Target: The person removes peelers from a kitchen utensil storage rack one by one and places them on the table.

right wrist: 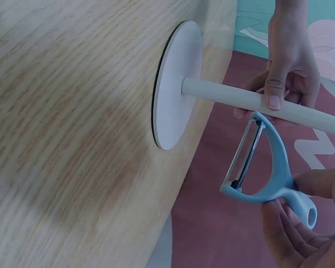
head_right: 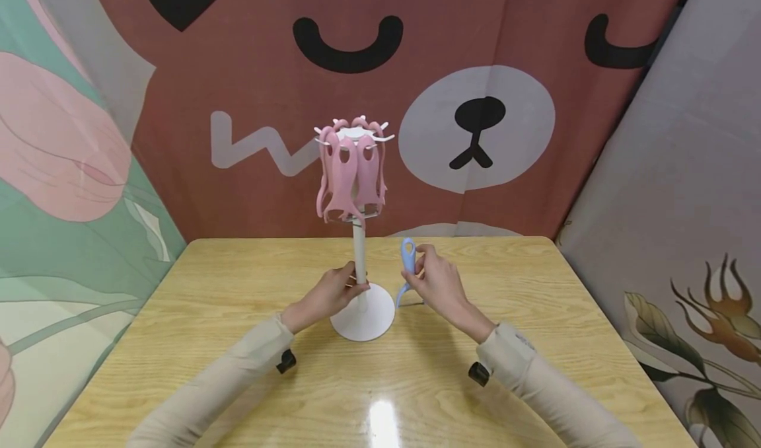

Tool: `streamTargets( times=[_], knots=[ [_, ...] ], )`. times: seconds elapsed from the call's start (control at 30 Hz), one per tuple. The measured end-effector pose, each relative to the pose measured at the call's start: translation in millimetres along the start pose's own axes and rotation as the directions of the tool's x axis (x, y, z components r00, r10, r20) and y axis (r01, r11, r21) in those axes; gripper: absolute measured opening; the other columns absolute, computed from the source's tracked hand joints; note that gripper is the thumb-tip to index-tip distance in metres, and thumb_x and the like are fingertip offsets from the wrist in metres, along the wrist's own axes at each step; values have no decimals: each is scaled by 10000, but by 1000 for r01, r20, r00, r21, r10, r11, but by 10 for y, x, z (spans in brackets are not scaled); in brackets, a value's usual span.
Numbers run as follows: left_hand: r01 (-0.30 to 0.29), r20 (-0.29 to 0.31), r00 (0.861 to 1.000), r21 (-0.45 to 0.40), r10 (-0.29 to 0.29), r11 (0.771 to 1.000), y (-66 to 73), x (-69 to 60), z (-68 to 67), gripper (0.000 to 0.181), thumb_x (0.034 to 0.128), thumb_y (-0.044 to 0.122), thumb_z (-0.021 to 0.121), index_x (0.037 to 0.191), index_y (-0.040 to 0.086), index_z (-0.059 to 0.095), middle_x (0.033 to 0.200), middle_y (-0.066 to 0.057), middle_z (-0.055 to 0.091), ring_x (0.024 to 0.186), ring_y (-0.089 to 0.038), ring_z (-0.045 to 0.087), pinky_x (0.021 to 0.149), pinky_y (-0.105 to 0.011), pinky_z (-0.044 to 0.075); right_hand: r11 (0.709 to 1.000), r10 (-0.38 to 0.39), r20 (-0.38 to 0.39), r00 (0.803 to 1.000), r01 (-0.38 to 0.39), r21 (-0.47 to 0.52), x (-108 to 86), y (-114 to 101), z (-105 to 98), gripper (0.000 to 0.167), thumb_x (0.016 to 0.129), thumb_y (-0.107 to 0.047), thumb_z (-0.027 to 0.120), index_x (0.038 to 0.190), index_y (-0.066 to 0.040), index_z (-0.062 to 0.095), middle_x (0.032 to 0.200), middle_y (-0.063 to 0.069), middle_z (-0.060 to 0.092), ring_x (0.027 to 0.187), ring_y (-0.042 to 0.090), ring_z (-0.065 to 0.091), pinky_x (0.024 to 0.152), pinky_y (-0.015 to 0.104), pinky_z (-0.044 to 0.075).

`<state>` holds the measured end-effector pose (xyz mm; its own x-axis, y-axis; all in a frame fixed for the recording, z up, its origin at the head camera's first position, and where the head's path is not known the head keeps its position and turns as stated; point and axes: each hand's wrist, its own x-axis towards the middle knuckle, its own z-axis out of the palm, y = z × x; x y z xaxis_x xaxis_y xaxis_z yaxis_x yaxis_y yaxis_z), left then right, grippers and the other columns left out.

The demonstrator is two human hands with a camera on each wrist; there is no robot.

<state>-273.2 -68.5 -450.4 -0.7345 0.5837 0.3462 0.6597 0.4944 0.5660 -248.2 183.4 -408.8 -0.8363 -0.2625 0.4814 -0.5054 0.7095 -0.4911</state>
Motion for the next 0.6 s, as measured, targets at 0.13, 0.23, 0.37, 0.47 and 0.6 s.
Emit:
streamTargets(
  times=[0.13,0.23,0.37,0.47,0.6],
  knots=[
    [-1,-3,1000,5,1,1000,2,-5,2,223,1006,168,597,1113,-15,527,1000,-127,665,931,-237,705,718,-231,566,1000,-3,1,1000,4,-9,-11,28,23,500,862,-132,788,1222,100,530,790,35,643,610,109,611,523,288,510],
    [2,-3,1000,5,-2,1000,1,-9,5,220,1006,166,597,1111,-12,525,998,-126,665,929,-233,705,716,-231,566,1000,6,17,1000,-6,-12,-17,47,42,502,864,-137,787,1226,97,530,788,24,642,611,104,608,522,282,504],
    [6,-3,1000,3,-6,1000,-1,-16,9,219,1006,166,596,1112,-11,525,997,-125,663,929,-225,704,714,-235,566,999,28,55,998,-26,-28,-26,68,68,507,865,-143,785,1226,106,531,779,4,639,602,86,603,518,276,492],
    [6,-5,1000,2,-6,1000,-3,-17,11,219,1006,167,596,1116,-9,524,997,-122,661,928,-222,703,713,-236,565,998,42,88,995,-38,-45,-33,79,87,512,861,-143,789,1220,119,533,766,-10,634,586,65,583,515,274,477],
    [4,-10,1000,1,-4,1000,-9,-15,13,221,1005,166,597,1119,-9,524,994,-119,663,925,-218,703,710,-234,565,997,53,122,991,-46,-57,-40,92,104,512,863,-137,787,1216,131,530,746,-19,626,539,49,533,488,266,448]
  ],
)
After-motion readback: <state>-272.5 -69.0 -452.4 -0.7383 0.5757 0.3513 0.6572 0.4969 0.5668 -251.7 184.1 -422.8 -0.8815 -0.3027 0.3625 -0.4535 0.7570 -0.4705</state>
